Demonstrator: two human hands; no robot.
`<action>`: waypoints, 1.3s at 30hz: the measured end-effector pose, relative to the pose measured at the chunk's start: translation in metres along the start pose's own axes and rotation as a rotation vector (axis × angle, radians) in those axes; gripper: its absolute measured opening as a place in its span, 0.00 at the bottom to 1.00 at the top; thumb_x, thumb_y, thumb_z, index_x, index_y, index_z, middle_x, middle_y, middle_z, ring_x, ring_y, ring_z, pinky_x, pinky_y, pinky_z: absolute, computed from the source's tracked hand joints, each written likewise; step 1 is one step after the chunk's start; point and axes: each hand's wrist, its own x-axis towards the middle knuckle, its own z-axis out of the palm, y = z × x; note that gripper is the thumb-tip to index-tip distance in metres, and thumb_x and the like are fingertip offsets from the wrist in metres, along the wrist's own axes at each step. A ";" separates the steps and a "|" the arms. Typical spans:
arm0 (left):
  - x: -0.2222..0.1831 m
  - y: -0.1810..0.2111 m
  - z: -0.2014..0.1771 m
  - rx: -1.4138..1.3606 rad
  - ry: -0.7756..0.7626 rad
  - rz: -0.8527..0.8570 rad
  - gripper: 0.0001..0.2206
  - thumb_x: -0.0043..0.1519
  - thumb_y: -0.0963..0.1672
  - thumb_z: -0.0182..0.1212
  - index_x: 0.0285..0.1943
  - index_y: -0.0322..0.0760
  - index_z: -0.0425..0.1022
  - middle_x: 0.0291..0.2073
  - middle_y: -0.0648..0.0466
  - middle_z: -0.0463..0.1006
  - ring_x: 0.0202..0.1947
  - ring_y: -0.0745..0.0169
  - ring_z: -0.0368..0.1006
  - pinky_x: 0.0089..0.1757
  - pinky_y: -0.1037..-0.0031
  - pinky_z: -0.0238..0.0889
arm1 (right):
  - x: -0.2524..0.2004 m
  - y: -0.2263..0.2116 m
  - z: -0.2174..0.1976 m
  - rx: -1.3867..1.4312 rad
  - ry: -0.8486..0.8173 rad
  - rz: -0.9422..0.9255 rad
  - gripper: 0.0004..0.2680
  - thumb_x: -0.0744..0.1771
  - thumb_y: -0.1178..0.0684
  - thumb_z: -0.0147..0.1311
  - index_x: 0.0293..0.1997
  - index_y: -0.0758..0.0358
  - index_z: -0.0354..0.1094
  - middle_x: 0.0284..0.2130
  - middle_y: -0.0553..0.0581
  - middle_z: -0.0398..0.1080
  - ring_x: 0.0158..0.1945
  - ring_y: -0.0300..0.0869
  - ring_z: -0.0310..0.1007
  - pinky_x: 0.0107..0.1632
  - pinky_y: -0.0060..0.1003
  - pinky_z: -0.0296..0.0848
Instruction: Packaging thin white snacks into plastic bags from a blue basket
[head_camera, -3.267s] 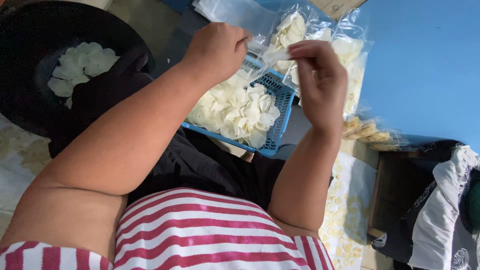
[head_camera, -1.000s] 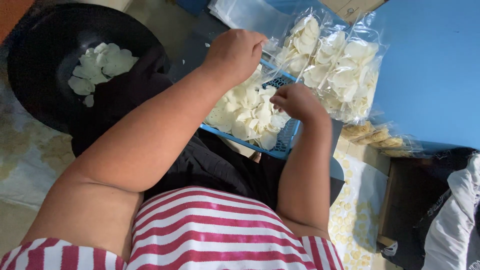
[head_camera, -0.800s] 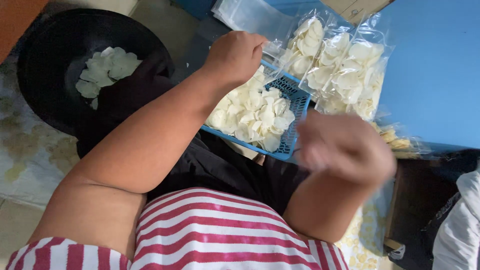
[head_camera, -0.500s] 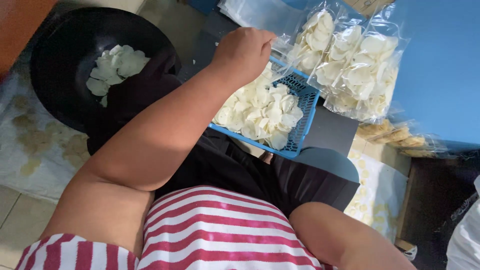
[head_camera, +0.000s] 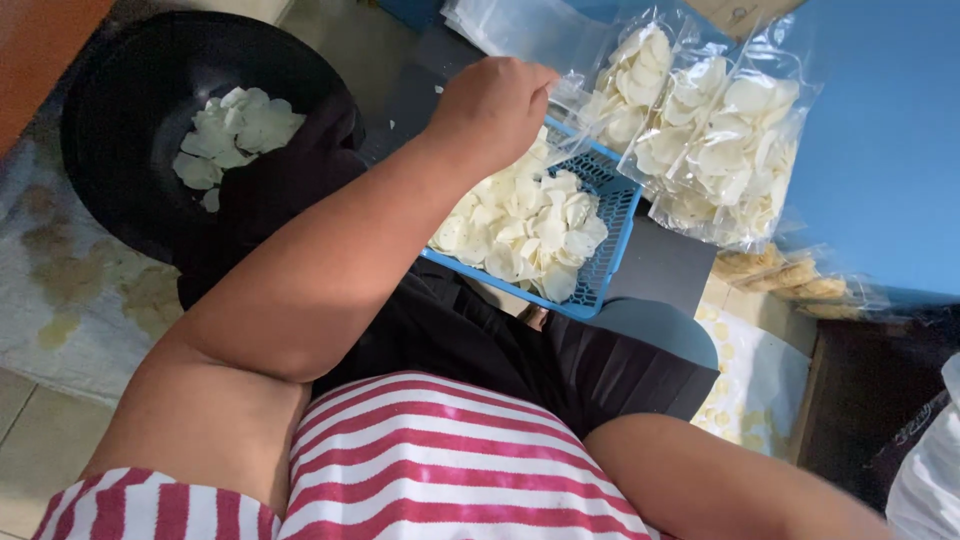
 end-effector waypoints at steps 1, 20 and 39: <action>0.002 -0.004 0.001 0.002 0.005 0.000 0.12 0.62 0.43 0.56 0.47 0.37 0.85 0.33 0.46 0.85 0.29 0.40 0.79 0.31 0.54 0.71 | 0.021 0.009 0.008 -0.031 -0.007 -0.004 0.02 0.63 0.57 0.53 0.31 0.61 0.70 0.31 0.58 0.72 0.30 0.48 0.72 0.33 0.42 0.71; 0.002 0.005 -0.005 0.054 -0.035 0.004 0.12 0.63 0.42 0.56 0.49 0.36 0.85 0.37 0.46 0.86 0.30 0.43 0.81 0.31 0.56 0.73 | 0.122 0.256 0.267 -0.209 -0.531 1.304 0.18 0.63 0.39 0.65 0.30 0.70 0.77 0.25 0.59 0.77 0.33 0.57 0.76 0.42 0.47 0.75; 0.006 0.001 0.004 -0.039 -0.069 -0.057 0.10 0.64 0.44 0.56 0.42 0.38 0.85 0.30 0.49 0.85 0.24 0.45 0.78 0.30 0.57 0.70 | 0.170 0.119 0.122 -0.032 0.775 0.782 0.06 0.71 0.72 0.54 0.50 0.71 0.70 0.35 0.61 0.73 0.30 0.39 0.69 0.30 0.31 0.66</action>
